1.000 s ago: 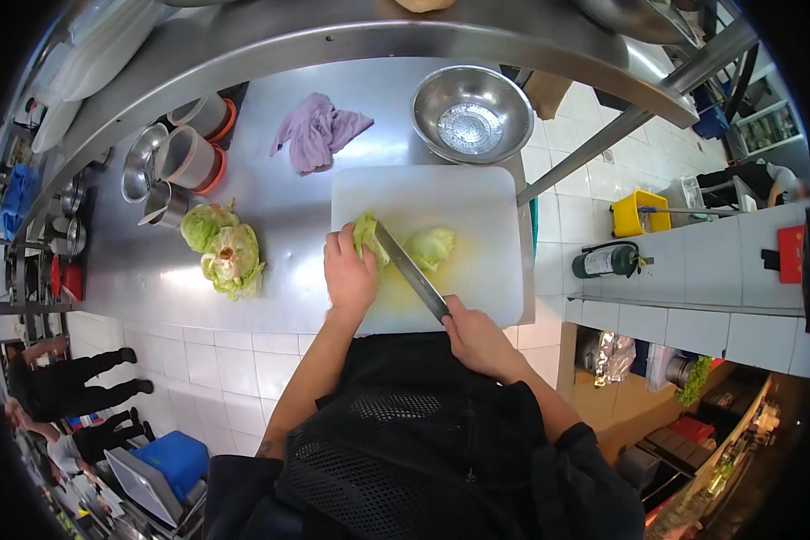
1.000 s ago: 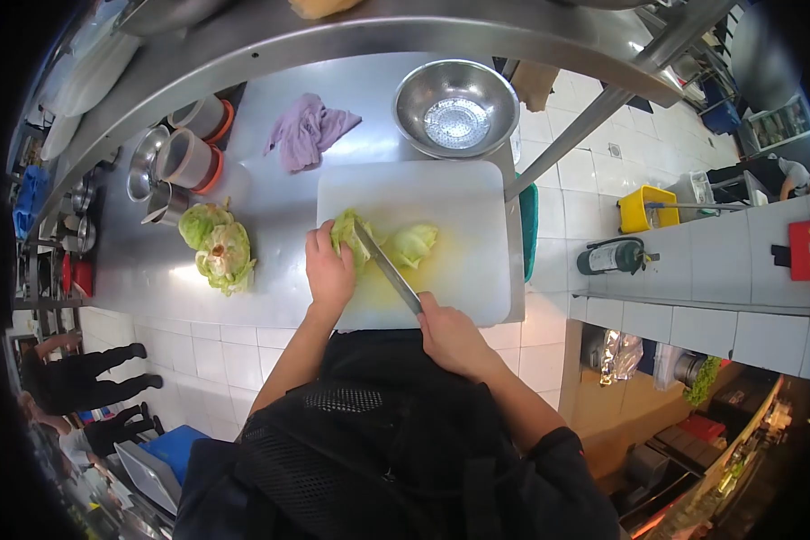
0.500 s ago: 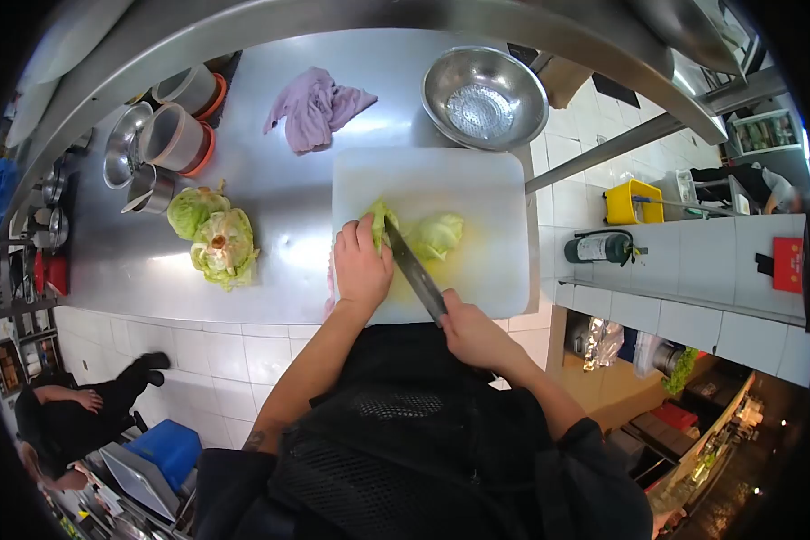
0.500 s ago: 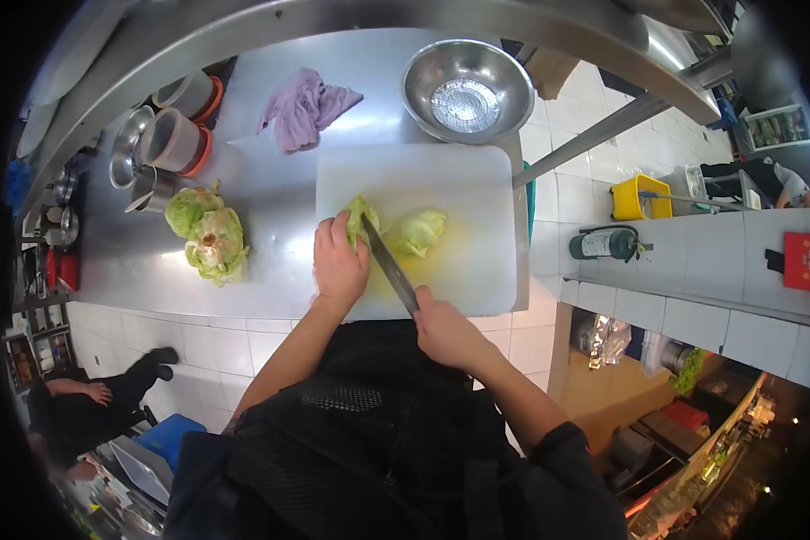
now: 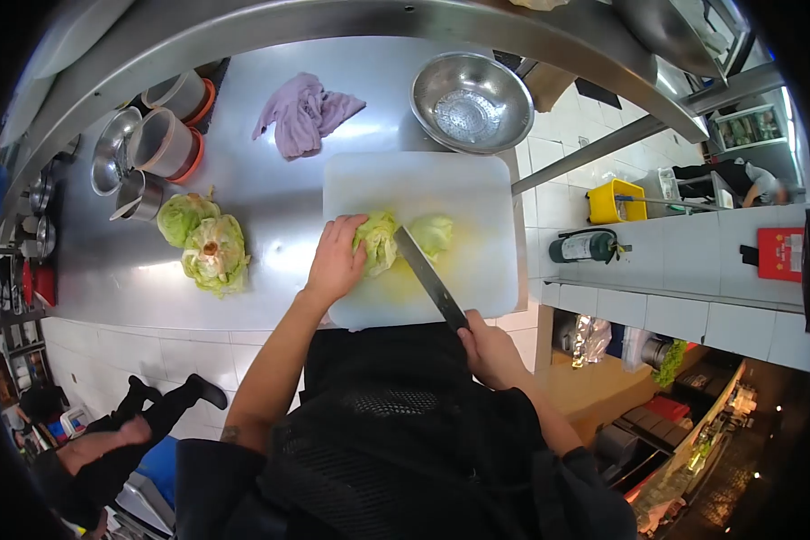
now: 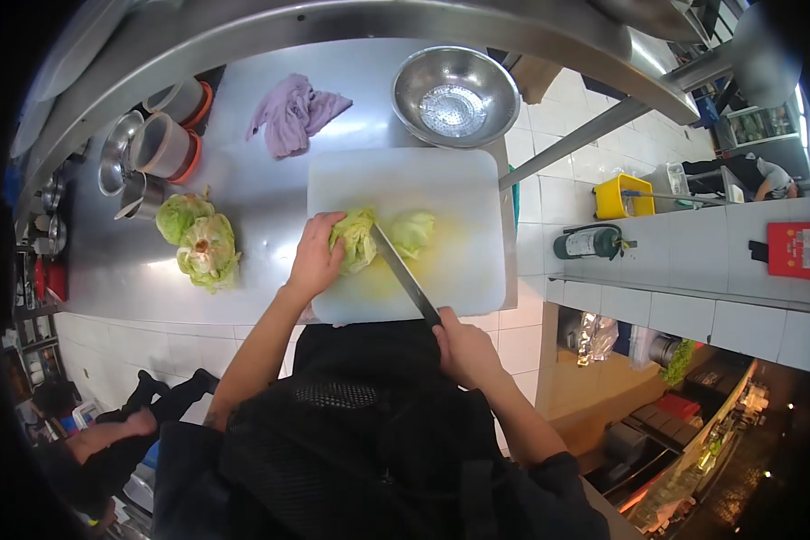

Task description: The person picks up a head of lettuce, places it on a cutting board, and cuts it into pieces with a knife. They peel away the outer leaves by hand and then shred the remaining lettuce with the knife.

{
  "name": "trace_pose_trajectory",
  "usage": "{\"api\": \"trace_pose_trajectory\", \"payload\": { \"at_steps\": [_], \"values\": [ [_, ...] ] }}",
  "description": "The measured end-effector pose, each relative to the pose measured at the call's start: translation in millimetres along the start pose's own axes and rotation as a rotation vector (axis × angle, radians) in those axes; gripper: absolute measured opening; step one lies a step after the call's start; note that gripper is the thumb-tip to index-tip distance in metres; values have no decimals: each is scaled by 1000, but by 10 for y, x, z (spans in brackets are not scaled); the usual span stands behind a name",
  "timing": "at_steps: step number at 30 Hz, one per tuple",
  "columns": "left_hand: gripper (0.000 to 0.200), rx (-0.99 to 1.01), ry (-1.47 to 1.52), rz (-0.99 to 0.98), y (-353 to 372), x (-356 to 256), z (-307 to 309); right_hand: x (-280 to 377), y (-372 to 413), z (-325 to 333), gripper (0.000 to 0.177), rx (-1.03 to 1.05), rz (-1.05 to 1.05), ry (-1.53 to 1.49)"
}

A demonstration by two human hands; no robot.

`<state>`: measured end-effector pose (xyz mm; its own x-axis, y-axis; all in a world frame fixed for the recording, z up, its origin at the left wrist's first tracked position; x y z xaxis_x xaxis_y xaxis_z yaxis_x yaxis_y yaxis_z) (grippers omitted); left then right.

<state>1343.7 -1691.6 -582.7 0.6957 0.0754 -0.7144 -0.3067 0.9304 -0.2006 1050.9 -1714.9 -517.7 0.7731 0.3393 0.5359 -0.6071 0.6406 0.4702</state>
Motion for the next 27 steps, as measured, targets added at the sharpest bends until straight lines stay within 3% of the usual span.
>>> {"api": "trace_pose_trajectory", "payload": {
  "at_steps": [9, 13, 18, 22, 25, 27],
  "values": [
    [43, 48, 3, -79, -24, -107, -13, 23, -279, 43, 23, 67, 37, 50],
    [45, 3, -36, -116, 2, -113, -42, -151, -412, -258, 23, 102, 84, 37],
    [42, -54, 55, 33, -41, 39, -38, -172, -420, -311, 25, 100, 38, 108],
    [42, -54, 133, 120, -147, 234, -46, -189, -329, -104, 23, 81, 126, 254],
    [44, -36, 230, 271, -179, 441, -66, -241, -211, 167, 27, 29, 184, 251],
    [50, 29, 394, 334, -212, 586, -112, -457, -204, 322, 33, -300, 164, 119]
  ]
}}
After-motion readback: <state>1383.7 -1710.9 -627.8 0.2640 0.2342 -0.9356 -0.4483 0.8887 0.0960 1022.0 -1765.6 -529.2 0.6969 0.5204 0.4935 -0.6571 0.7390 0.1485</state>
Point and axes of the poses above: each hand's wrist, its own y-axis away from the middle knuckle, its own z-axis out of the back of the hand, x = y × z, the point moved 7 cm from there along -y, towards the middle knuckle
